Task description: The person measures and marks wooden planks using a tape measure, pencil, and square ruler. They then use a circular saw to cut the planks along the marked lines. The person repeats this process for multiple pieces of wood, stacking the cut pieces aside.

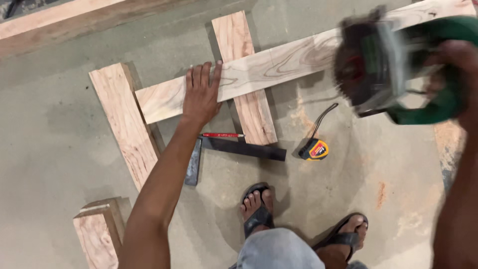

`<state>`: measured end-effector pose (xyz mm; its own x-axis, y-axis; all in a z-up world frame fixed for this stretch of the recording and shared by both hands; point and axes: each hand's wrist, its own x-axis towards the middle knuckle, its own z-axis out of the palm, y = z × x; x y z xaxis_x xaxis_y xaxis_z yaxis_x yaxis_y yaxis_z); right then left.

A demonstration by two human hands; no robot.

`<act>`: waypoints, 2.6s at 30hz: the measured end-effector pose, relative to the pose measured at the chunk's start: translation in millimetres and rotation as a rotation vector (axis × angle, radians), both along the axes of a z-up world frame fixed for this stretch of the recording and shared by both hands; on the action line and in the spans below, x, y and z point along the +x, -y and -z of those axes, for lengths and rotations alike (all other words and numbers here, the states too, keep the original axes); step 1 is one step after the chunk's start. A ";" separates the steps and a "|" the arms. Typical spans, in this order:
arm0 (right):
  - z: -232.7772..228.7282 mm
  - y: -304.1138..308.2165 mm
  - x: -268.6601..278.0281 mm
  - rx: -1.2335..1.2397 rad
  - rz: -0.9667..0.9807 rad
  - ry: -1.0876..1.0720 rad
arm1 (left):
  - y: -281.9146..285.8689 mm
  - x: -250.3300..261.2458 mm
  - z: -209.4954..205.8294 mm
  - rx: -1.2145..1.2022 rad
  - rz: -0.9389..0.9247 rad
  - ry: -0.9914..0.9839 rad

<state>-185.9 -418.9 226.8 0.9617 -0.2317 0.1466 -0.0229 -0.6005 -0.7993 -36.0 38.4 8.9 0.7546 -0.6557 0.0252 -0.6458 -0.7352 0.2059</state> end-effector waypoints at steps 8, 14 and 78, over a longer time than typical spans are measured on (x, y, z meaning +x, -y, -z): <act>49.3 -122.4 -6.1 0.375 0.314 -0.233 | 10.6 -6.8 43.6 0.027 -0.013 0.247; 71.1 -133.3 -4.7 0.274 0.232 -0.209 | 21.0 -8.1 49.1 0.009 -0.144 0.190; 24.5 -148.4 48.3 0.000 0.258 -0.426 | 21.7 -0.4 -12.7 0.047 -0.071 -0.173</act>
